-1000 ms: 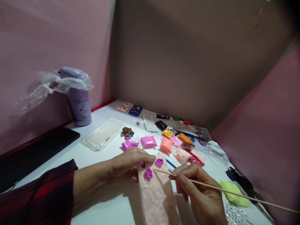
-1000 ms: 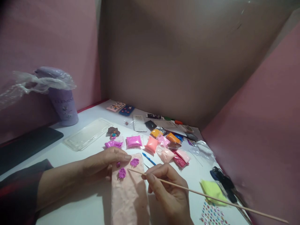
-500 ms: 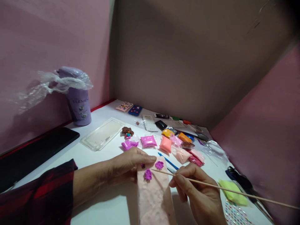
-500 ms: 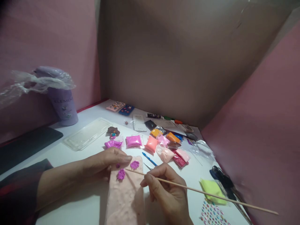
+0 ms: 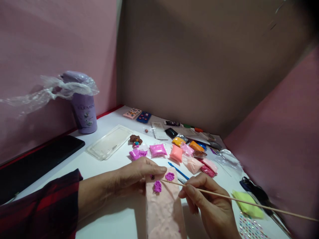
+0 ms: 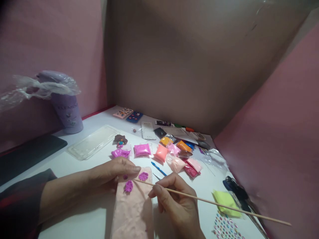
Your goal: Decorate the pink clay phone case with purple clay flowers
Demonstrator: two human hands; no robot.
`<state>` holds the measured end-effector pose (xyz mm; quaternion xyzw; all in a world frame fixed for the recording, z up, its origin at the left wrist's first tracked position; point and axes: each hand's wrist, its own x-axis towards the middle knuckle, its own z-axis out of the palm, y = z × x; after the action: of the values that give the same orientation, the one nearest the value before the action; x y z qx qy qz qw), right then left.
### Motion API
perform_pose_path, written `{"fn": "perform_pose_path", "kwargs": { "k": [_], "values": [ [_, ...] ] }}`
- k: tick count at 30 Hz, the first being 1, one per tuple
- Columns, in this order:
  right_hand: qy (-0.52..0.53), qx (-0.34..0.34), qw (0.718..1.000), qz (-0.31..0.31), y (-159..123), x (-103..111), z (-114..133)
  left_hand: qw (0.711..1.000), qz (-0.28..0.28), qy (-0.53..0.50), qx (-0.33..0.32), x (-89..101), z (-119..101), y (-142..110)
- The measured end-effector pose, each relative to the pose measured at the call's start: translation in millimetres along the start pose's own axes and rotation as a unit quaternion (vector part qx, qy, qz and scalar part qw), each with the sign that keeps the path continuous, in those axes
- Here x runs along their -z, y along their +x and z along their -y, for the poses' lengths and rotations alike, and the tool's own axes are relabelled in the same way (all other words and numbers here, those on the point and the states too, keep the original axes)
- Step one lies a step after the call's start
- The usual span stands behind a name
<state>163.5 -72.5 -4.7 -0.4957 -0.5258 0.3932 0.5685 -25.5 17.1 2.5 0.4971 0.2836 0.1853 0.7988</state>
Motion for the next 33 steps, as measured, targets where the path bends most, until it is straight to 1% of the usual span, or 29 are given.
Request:
{"fn": "perform_pose_path", "kwargs": {
  "k": [4, 12, 20, 23, 29, 33],
  "values": [
    [0.000, -0.001, 1.000, -0.001, -0.1, 0.4, -0.9, 1.000, 0.006, -0.001, -0.004, -0.1, -0.5, -0.3],
    [-0.004, -0.012, 1.000, 0.011, -0.7, -0.2, 2.2, 1.000, -0.003, 0.004, 0.001, -0.6, -1.5, 0.2],
    [-0.002, -0.005, 1.000, 0.003, 0.3, -1.4, 2.8, 1.000, -0.005, 0.001, 0.009, -1.5, -1.6, -1.2],
    [-0.002, -0.010, 1.000, 0.004, 0.4, -1.7, 2.8, 1.000, -0.001, -0.002, 0.001, -2.3, -1.1, -2.2],
    [0.030, -0.034, 0.999, 0.012, 2.3, -2.0, 0.4, 1.000, -0.009, -0.001, 0.020, -5.2, -3.2, -3.1],
    [0.036, -0.038, 0.999, 0.013, 2.8, -2.3, 1.2, 1.000, -0.003, -0.004, 0.015, -4.7, -3.3, -2.8]
  ]
}}
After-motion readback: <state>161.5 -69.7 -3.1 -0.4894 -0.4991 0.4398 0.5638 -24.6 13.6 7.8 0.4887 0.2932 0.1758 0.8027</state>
